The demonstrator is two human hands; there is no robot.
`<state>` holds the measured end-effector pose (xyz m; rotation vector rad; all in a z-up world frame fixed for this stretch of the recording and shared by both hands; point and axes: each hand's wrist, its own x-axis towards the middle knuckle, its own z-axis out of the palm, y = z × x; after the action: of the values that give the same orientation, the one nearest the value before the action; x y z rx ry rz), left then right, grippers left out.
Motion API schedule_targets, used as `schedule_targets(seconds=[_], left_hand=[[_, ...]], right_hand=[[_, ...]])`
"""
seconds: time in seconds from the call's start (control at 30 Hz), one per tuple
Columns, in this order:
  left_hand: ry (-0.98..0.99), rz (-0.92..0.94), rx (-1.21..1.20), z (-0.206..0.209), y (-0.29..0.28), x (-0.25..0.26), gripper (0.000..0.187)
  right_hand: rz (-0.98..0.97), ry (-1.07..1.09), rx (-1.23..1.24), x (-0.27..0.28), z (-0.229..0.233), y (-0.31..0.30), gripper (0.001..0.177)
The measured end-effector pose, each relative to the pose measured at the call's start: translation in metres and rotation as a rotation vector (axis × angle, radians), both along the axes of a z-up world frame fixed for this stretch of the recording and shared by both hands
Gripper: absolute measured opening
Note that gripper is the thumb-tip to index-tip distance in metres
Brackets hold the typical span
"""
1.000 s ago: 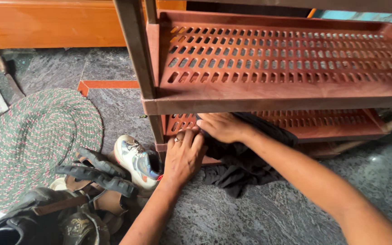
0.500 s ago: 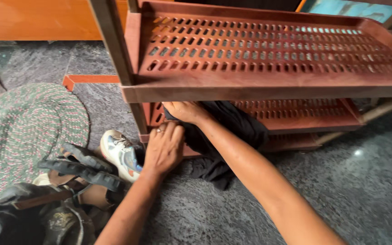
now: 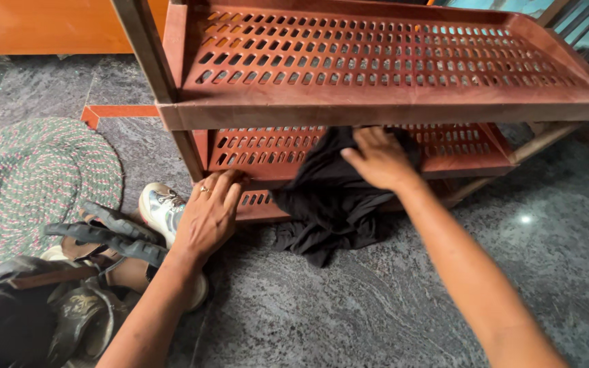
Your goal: The person wets a black cloth at a sink, then wipes the surfaces of a brown plastic shoe rack. They clean the shelves and legs of the rack, moving it to access different sides.
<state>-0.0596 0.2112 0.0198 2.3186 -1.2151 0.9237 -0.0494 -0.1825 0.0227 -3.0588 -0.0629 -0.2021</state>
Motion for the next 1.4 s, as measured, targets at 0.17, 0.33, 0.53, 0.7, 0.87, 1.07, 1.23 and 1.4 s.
schedule_targets(seconds=[0.17, 0.33, 0.53, 0.7, 0.87, 1.07, 1.23, 1.4], left_hand=[[0.076, 0.233, -0.329, -0.002, 0.028, -0.011, 0.035], [0.494, 0.313, -0.593, -0.018, 0.015, 0.008, 0.044], [0.493, 0.228, -0.714, -0.044, -0.006, 0.027, 0.044], [0.523, 0.270, -0.600, -0.047, 0.009, 0.052, 0.046], [0.724, 0.075, -0.674, -0.062, 0.033, 0.058, 0.078], [0.683, 0.492, 0.079, -0.090, 0.043, 0.028, 0.095], [0.552, 0.589, 0.128, -0.108, 0.052, 0.022, 0.060], [0.504, 0.718, 0.092, -0.124, 0.070, 0.052, 0.029]], right_hand=[[-0.284, 0.099, 0.015, 0.014, -0.012, -0.026, 0.087], [-0.194, 0.000, 0.067, 0.028, -0.035, 0.091, 0.072], [-0.036, -0.477, 0.109, 0.021, -0.025, 0.221, 0.054], [0.317, -0.666, 0.104, 0.007, -0.010, 0.195, 0.045], [0.445, -0.756, 0.151, -0.011, -0.007, 0.145, 0.029], [0.127, -0.778, 0.651, -0.031, -0.057, 0.158, 0.017], [-0.015, -0.486, 1.350, -0.012, -0.126, 0.183, 0.034], [-0.377, 0.027, 1.825, -0.008, -0.139, 0.178, 0.041]])
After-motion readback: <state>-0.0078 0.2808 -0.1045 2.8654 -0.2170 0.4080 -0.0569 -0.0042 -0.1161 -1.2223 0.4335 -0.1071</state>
